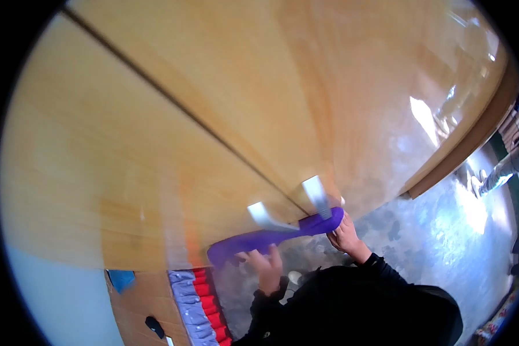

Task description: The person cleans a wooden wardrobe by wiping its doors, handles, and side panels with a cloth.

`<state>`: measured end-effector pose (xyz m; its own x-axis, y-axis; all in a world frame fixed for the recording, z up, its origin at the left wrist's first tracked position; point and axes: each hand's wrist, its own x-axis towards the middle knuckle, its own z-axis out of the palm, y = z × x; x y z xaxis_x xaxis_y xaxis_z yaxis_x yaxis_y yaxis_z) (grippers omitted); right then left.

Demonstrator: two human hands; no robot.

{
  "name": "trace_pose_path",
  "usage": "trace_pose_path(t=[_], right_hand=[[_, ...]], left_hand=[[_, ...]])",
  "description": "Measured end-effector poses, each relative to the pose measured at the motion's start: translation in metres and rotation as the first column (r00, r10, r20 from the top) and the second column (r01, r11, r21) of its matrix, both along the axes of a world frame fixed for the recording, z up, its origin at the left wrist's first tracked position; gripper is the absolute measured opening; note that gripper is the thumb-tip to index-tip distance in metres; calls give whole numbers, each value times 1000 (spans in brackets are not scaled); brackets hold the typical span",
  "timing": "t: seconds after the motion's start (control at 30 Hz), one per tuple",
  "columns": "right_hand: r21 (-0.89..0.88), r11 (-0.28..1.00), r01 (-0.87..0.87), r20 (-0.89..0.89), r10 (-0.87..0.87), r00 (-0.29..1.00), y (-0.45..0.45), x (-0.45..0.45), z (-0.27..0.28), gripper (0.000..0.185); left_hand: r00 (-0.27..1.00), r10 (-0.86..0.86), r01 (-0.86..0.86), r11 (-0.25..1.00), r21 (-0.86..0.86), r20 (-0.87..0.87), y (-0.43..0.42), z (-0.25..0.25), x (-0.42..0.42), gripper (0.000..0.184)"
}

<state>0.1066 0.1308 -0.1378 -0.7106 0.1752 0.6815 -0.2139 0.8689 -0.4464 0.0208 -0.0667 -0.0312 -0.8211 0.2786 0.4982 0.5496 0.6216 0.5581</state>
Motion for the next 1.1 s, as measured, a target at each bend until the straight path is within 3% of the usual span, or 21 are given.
trace_pose_path(t=[0.07, 0.13, 0.17, 0.2, 0.23, 0.27, 0.33, 0.37, 0.4, 0.57, 0.6, 0.63, 0.67, 0.7, 0.73, 0.8, 0.87, 0.93, 1.0, 1.07, 1.1], right_hand=[[26, 994, 105, -100, -102, 990, 20, 5, 9, 46], [12, 993, 120, -108, -118, 987, 37, 7, 25, 48], [-51, 995, 91, -142, -97, 985, 46, 6, 36, 46], [-115, 991, 61, -173, -80, 982, 51, 6, 50, 45], [-230, 972, 50, -161, -89, 983, 52, 6, 66, 38], [-372, 928, 6, -237, -101, 966, 50, 1, 65, 29], [-142, 990, -18, -281, -22, 959, 58, -1, 86, 26], [-139, 990, -24, -269, -14, 963, 60, -3, 99, 26], [-122, 992, -45, -286, 8, 958, 60, -8, 115, 26], [-36, 994, -104, -387, 82, 918, 25, -26, 206, 25], [-272, 943, -195, -434, 60, 899, 13, -27, 225, 27], [-170, 985, -29, -440, -49, 897, 8, -36, 230, 29], [-60, 988, 143, -458, -154, 875, 3, -46, 235, 31], [50, 975, 215, -507, -161, 847, -2, -52, 235, 36], [74, 969, 235, -511, -166, 843, -5, -54, 231, 36], [136, 981, 137, -452, -61, 890, -7, -50, 216, 36], [150, 981, 127, -427, -51, 903, -13, -44, 202, 35], [91, 984, 153, -511, -86, 855, -19, -47, 191, 37], [106, 974, 202, -508, -122, 853, -28, -48, 182, 41], [56, 962, 269, -473, -212, 855, -36, -45, 173, 44], [61, 960, 274, -467, -215, 858, -37, -43, 164, 46]], left_hand=[[999, -23, 20, 996, 90, 32, 25, -4, 8, 41], [991, -88, 98, 990, 105, -99, 43, -1, 18, 41], [993, -72, 81, 991, 108, -90, 48, -4, 22, 41], [989, -134, 146, 961, 234, -69, 51, -13, 25, 39], [979, -195, 202, 912, 357, -54, 51, -23, 29, 37], [983, -181, 182, 915, 359, -36, 43, -31, 30, 37], [873, -353, 350, 934, -72, -335, 21, -48, 25, 39], [890, -405, 401, 914, -64, -208, 6, -58, 24, 37], [894, -400, 397, 916, -56, -201, 4, -56, 25, 37], [769, -262, 103, 951, -291, -584, 40, 33, -8, 42], [714, -250, 40, 947, -318, -654, 51, 58, -16, 43], [737, -121, 144, 989, -21, -665, 77, 95, -11, 40], [774, 3, 230, 930, 285, -633, 96, 121, -5, 38], [672, 63, 93, 981, 169, -737, 93, 114, -11, 34], [674, 68, 114, 974, 194, -736, 90, 100, -15, 34], [841, -163, 259, 958, 119, -515, 87, 74, -16, 30], [829, -204, 336, 926, 172, -521, 84, 70, -9, 28], [838, -316, 397, 913, 99, -444, 76, 76, -8, 28], [798, -325, 440, 889, 122, -507, 69, 68, -15, 27], [723, -341, 452, 891, 38, -600, 64, 66, -13, 25], [718, -429, 548, 834, 65, -547, 62, 66, -12, 23]])
